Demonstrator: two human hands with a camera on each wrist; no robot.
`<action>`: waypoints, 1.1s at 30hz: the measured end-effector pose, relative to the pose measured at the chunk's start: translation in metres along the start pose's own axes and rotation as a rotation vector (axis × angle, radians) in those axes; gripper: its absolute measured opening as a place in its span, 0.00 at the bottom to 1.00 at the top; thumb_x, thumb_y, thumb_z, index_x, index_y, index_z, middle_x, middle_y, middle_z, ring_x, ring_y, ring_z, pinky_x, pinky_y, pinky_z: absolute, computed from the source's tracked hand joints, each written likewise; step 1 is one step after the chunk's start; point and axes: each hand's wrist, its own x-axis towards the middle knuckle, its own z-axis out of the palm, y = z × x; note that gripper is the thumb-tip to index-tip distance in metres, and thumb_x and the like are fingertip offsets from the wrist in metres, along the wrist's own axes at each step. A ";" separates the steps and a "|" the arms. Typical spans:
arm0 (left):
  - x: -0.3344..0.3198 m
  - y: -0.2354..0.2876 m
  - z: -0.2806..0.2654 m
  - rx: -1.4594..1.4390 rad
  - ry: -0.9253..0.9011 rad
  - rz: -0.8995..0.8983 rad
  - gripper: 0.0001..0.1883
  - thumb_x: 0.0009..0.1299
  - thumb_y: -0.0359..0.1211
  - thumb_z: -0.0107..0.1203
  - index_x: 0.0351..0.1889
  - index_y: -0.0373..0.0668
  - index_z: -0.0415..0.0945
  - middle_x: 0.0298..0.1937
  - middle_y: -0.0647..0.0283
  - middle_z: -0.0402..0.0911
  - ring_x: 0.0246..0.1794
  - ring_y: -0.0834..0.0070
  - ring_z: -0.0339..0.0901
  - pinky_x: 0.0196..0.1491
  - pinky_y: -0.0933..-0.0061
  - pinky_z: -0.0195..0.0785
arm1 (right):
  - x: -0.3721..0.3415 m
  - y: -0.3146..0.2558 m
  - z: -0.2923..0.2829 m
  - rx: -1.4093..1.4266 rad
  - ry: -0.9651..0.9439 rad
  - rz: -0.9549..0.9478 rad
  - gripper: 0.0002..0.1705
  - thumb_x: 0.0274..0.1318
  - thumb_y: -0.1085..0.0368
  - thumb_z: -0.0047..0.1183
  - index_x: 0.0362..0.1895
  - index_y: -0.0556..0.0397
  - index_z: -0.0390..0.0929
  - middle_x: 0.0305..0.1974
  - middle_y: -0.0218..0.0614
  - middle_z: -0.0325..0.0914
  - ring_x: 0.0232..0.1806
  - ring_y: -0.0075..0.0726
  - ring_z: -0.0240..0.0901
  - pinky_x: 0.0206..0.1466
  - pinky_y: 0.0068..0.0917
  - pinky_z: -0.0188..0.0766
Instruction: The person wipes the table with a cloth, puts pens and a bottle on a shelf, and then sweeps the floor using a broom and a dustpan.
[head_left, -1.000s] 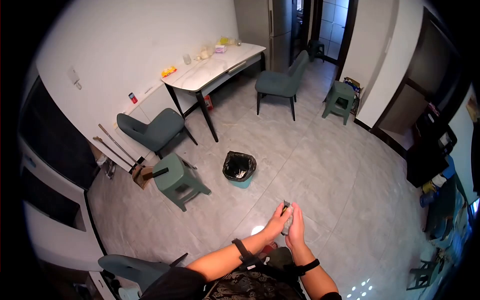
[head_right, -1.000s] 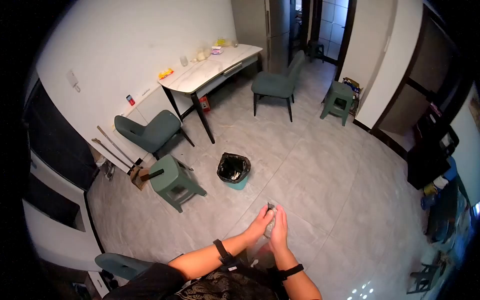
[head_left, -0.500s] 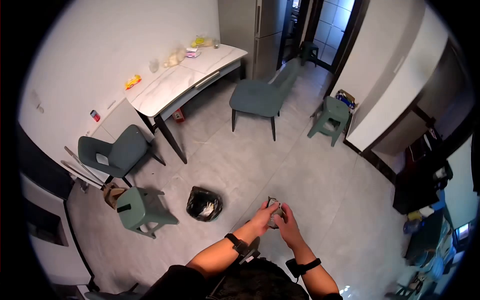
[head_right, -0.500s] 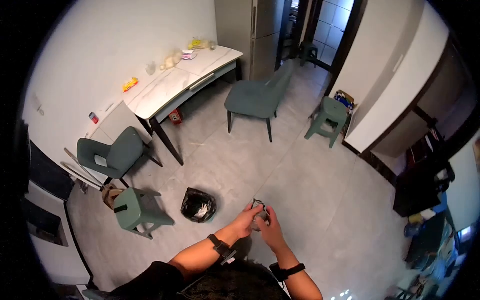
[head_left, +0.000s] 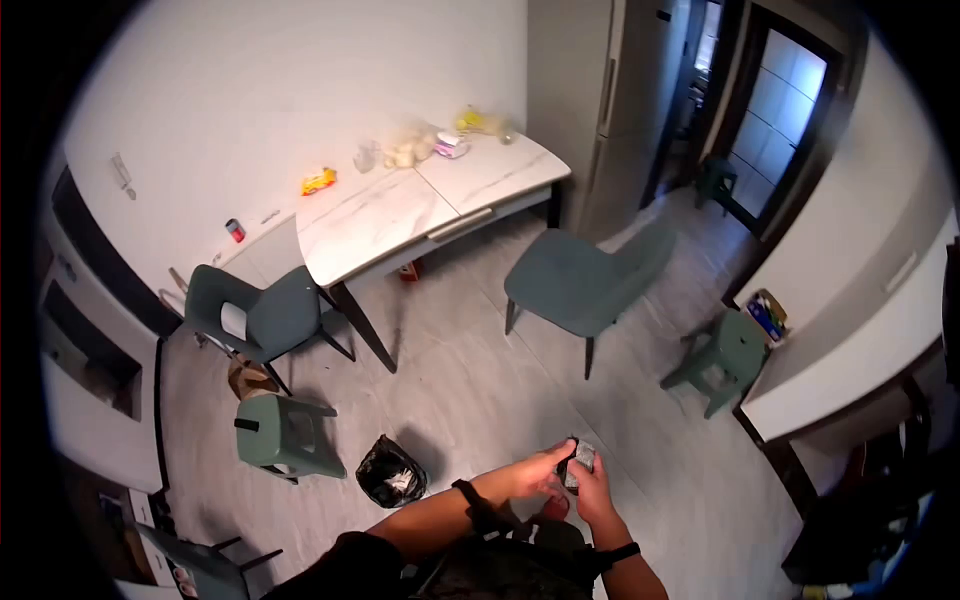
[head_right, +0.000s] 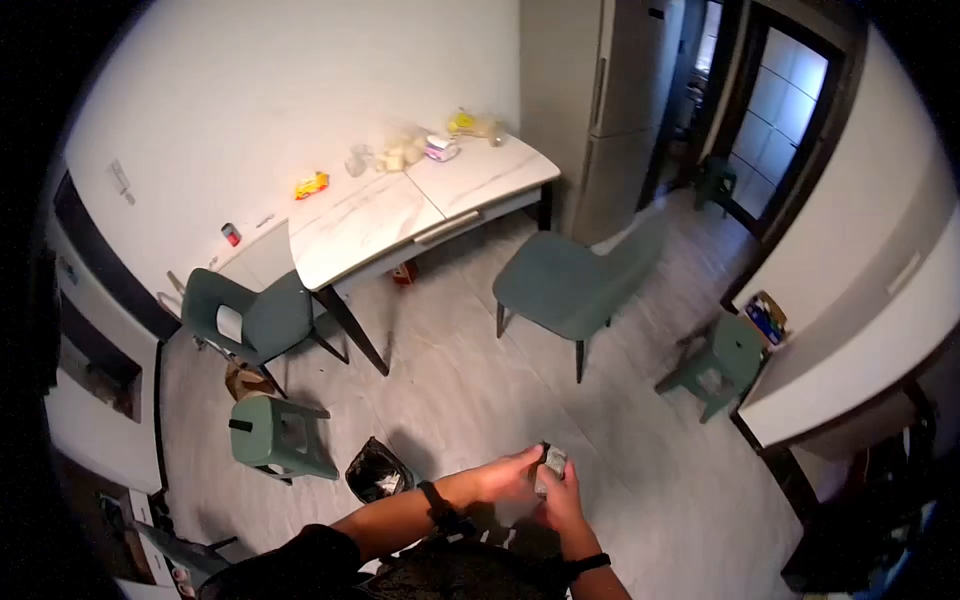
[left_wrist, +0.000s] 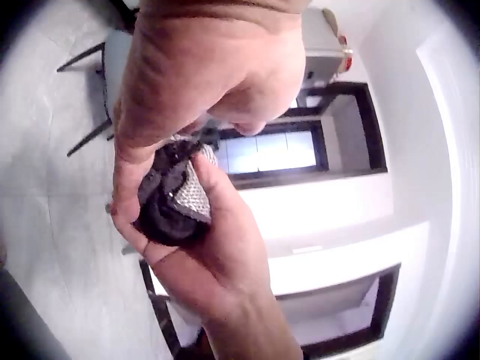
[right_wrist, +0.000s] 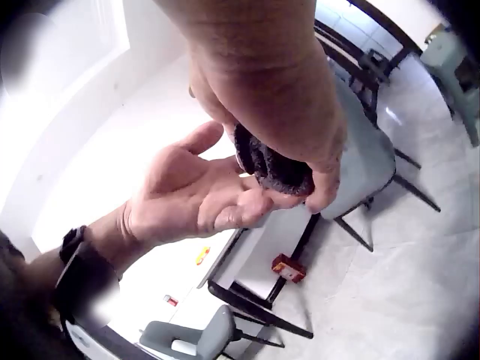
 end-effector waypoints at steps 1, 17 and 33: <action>-0.009 0.019 -0.001 -0.020 0.028 0.002 0.38 0.73 0.59 0.40 0.74 0.50 0.47 0.70 0.57 0.58 0.63 0.58 0.65 0.61 0.52 0.62 | 0.016 -0.014 0.007 0.051 -0.017 0.064 0.26 0.58 0.68 0.52 0.61 0.52 0.63 0.53 0.35 0.70 0.52 0.33 0.69 0.51 0.32 0.70; -0.137 0.174 -0.293 -0.480 1.089 0.845 0.34 0.71 0.57 0.45 0.68 0.46 0.57 0.62 0.61 0.69 0.60 0.63 0.67 0.63 0.51 0.54 | 0.337 -0.095 0.150 -0.604 -0.186 0.335 0.23 0.52 0.62 0.57 0.54 0.39 0.68 0.47 0.26 0.73 0.43 0.32 0.73 0.47 0.49 0.72; -0.257 -0.028 -0.245 -1.213 1.917 0.921 0.33 0.70 0.57 0.45 0.66 0.49 0.61 0.64 0.61 0.67 0.59 0.65 0.67 0.62 0.52 0.52 | 0.682 -0.042 0.492 -1.226 -0.576 -0.776 0.40 0.49 0.52 0.59 0.64 0.59 0.62 0.63 0.53 0.64 0.64 0.56 0.60 0.66 0.39 0.57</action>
